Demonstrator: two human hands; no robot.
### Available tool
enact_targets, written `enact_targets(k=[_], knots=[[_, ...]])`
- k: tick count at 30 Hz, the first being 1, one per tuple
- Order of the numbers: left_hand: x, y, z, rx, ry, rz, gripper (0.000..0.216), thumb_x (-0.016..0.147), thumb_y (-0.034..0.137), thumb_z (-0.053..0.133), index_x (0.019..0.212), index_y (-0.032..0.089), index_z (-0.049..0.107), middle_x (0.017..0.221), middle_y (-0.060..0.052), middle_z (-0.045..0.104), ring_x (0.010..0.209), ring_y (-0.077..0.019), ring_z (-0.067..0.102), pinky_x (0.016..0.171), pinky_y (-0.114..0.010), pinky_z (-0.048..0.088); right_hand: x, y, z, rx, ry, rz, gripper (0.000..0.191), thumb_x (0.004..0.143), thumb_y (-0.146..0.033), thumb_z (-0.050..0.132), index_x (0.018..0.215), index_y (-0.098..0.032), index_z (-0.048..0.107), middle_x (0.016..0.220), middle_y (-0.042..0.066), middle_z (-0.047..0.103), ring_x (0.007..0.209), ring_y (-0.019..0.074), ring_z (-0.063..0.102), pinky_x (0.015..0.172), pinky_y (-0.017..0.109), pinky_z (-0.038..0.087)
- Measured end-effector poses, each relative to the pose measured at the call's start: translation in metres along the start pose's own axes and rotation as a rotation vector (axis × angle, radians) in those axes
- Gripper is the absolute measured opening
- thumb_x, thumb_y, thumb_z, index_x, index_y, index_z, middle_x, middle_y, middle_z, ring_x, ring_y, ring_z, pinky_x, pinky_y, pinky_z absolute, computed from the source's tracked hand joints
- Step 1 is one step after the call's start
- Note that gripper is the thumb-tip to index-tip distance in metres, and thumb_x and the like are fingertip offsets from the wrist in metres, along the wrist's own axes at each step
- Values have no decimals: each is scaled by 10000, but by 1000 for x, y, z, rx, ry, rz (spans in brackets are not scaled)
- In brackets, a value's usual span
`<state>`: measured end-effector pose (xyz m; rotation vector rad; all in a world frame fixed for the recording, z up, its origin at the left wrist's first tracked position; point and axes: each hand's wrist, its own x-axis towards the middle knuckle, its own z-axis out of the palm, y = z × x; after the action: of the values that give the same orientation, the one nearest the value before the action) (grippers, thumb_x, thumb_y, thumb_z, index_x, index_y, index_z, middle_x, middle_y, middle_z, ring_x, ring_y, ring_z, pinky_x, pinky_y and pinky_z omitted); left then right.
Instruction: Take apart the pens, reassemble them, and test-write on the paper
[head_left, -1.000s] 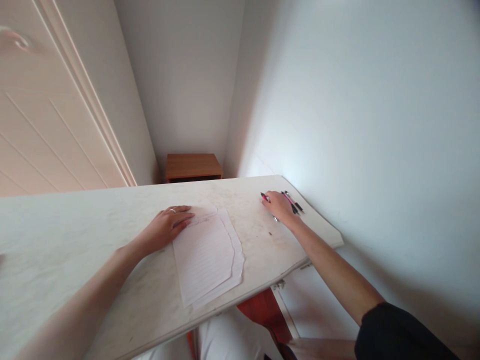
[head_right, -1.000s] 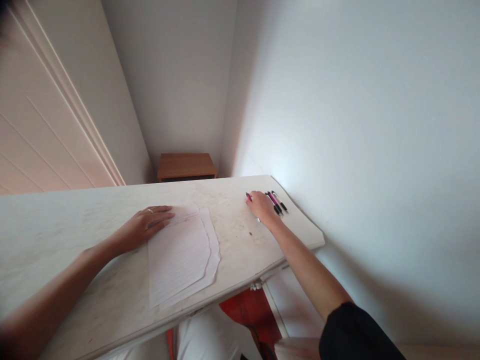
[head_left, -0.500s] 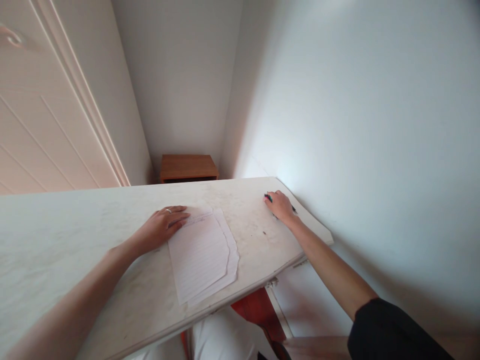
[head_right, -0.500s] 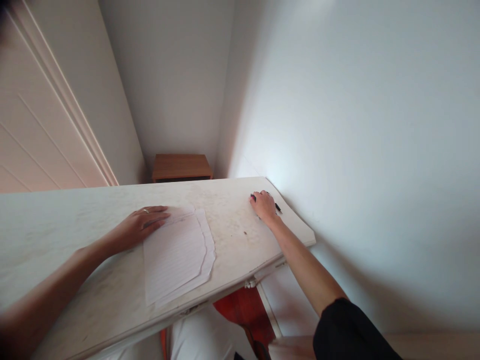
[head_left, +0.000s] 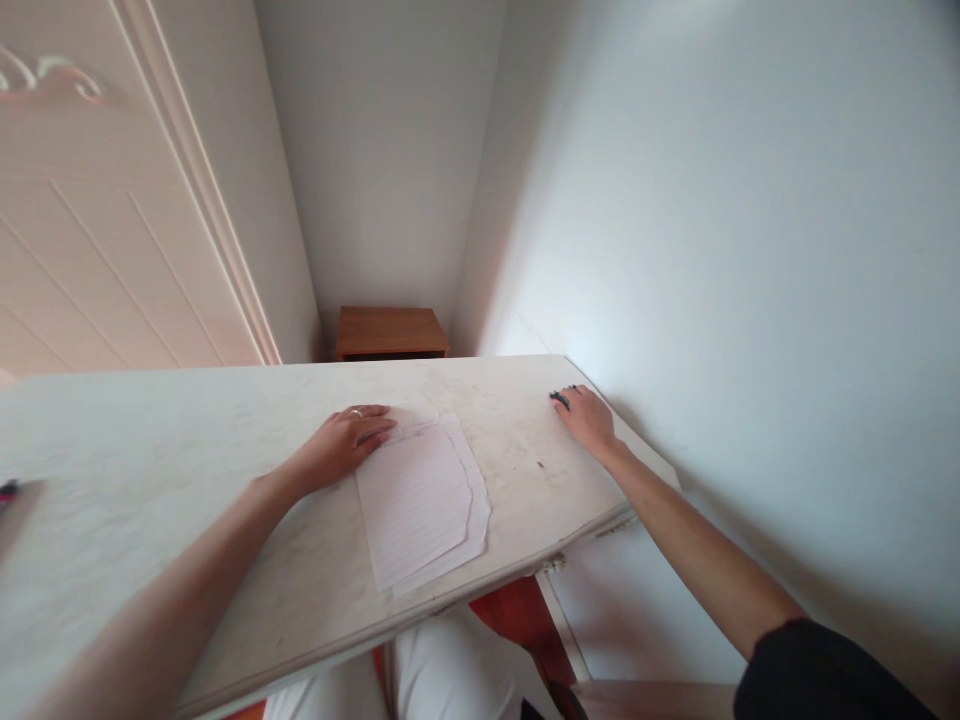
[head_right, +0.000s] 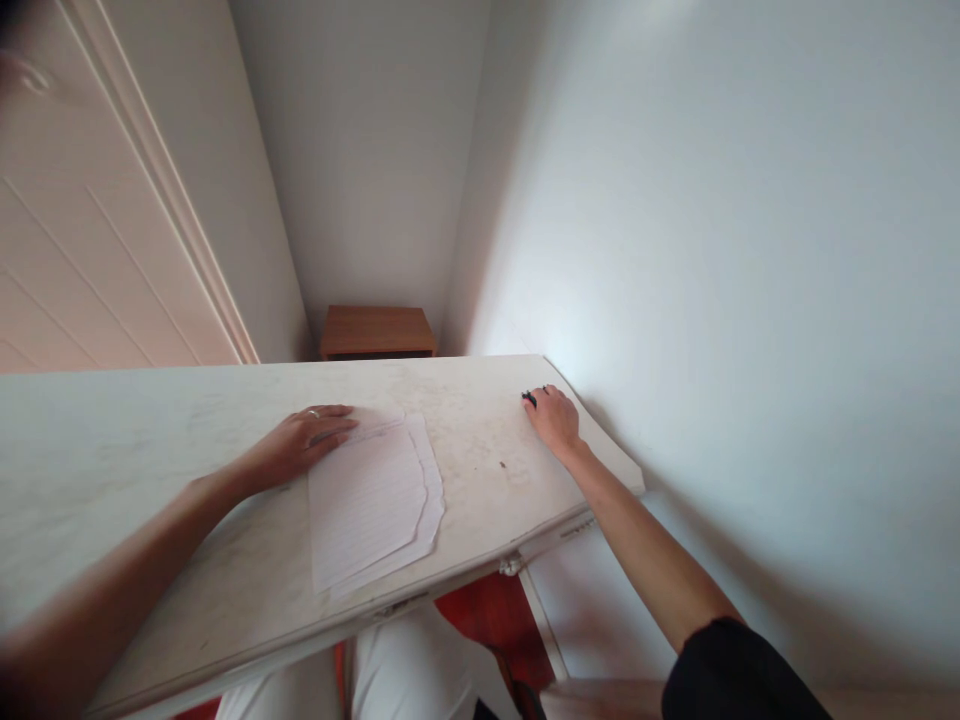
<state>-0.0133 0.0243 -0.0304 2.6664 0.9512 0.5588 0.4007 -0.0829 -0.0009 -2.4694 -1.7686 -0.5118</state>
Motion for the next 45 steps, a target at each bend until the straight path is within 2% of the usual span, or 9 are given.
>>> enact_targets(k=[5, 10, 15, 19, 26, 31, 38, 41, 45], knots=[[-4, 9, -3, -23, -9, -29, 415, 949, 382, 405, 1180, 202, 700, 1328, -108, 619, 1231, -268, 560, 1071, -426, 421, -1, -21, -2, 137, 113, -69, 283, 950, -354, 475, 1034, -157, 659, 981, 119, 672, 897, 244, 615, 740, 317, 415], [-6, 18, -6, -9, -20, -47, 322, 951, 295, 484, 1170, 194, 698, 1324, -100, 624, 1242, -224, 554, 1083, -358, 401, 4, -79, -4, 383, 138, -295, 300, 912, -367, 471, 986, -171, 686, 831, 78, 648, 741, 213, 602, 690, 317, 431], [-7, 22, -9, -31, 9, -47, 350, 950, 297, 522, 1252, 157, 631, 1270, -99, 659, 1185, -217, 591, 1051, -332, 426, 3, -162, -9, 645, -11, -505, 286, 885, -369, 471, 923, -187, 689, 816, 58, 668, 714, 191, 608, 684, 301, 439], [-9, 19, -12, -29, 82, -79, 330, 971, 318, 486, 1229, 183, 641, 1219, -73, 690, 1138, -205, 610, 1015, -318, 448, -2, -199, -10, 665, -114, -509, 275, 881, -384, 467, 933, -221, 683, 760, 40, 694, 683, 200, 627, 631, 297, 423], [-17, 17, -29, 107, 180, -234, 275, 960, 273, 464, 1046, 219, 720, 1083, -60, 734, 1020, -217, 654, 876, -321, 503, 2, -193, 2, 772, -152, -488, 348, 842, -468, 479, 945, -217, 698, 682, 33, 682, 632, 213, 629, 609, 313, 439], [-28, 21, -43, 135, 452, -463, 267, 919, 211, 472, 965, 230, 734, 928, -55, 749, 882, -193, 681, 807, -285, 502, 6, -190, 2, 827, -170, -486, 352, 818, -446, 482, 932, -206, 713, 735, 50, 708, 687, 226, 655, 655, 325, 456], [-100, 14, -63, 297, 706, -758, 250, 888, 200, 481, 955, 203, 723, 905, -54, 737, 874, -209, 648, 827, -313, 491, 4, -192, 1, 821, -178, -469, 303, 815, -378, 496, 945, -216, 716, 781, 41, 724, 746, 218, 669, 681, 311, 450], [-142, 11, -73, 580, 676, -873, 296, 890, 240, 478, 1077, 186, 702, 1087, -99, 706, 1042, -280, 587, 938, -408, 445, 3, -193, 0, 802, -172, -459, 282, 817, -353, 507, 948, -223, 719, 788, 37, 730, 737, 211, 667, 659, 300, 441], [-177, 7, -82, 771, 455, -1089, 363, 870, 286, 485, 1145, 142, 674, 1286, -178, 610, 1181, -368, 495, 916, -486, 425, 2, -195, -2, 804, -143, -457, 239, 814, -322, 535, 925, -235, 727, 795, 35, 743, 742, 202, 669, 655, 286, 440]])
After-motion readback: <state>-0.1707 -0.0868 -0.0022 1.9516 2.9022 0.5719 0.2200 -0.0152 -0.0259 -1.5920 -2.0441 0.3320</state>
